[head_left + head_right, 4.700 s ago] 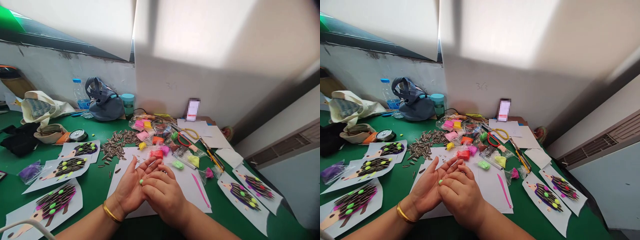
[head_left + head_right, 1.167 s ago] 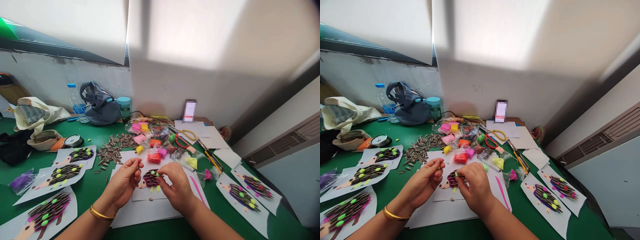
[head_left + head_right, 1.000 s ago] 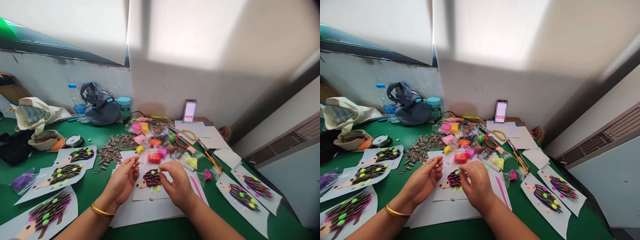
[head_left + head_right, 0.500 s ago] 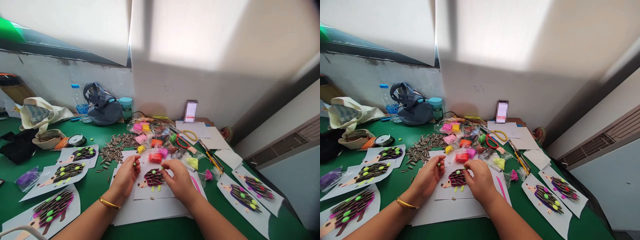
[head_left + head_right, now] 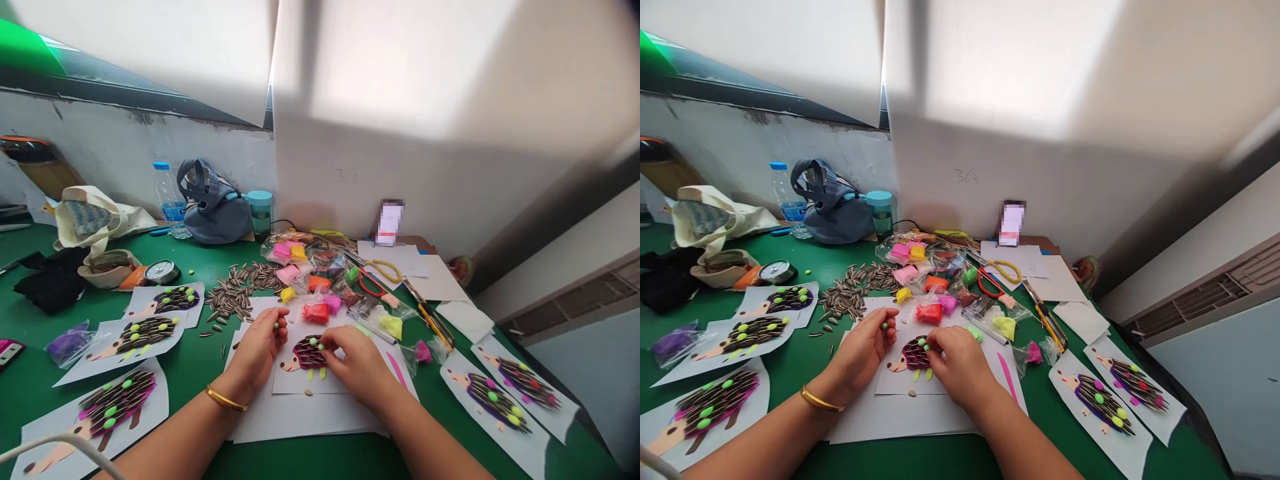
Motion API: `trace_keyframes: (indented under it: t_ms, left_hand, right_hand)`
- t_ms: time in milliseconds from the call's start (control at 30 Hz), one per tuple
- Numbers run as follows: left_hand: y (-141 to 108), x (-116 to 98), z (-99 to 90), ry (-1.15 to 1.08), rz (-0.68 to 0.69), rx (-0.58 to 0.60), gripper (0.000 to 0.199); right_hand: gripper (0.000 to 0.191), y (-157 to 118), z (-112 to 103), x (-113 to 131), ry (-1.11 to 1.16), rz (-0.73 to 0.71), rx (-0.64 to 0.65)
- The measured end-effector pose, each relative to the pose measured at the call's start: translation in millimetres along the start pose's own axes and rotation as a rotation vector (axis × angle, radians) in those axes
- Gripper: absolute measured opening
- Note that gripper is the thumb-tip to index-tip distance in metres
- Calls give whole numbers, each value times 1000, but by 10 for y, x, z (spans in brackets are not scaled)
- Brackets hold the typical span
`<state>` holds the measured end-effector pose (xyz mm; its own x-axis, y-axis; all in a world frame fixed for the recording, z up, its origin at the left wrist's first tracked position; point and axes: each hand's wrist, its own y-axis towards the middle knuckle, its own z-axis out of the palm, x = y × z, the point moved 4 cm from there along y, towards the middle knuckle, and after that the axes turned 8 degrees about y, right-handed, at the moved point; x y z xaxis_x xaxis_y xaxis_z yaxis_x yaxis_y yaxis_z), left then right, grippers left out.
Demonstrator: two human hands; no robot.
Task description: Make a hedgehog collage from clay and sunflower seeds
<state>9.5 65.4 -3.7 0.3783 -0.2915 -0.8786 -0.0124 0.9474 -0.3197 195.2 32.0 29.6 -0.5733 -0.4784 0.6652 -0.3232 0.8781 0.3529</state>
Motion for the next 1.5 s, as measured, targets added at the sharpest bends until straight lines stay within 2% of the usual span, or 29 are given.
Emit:
trace_keyframes:
  t_ms: [233,1033,1300,1500]
  left_hand:
    - [13,31,-16,30,8,24,34]
    - [-23,8,25,53,-4,17,41]
    - [-13,7,35,53,-7,20,44]
    - [-18,13,16,57,-10,21,44]
  right_hand:
    - [13,-19,96,45,-44,-69,32]
    - [14,-6,220,-47,-15,61,84]
    - [14,-6,217,-48,5,53,84]
    - [8,-7,200,-37,-13,32,106]
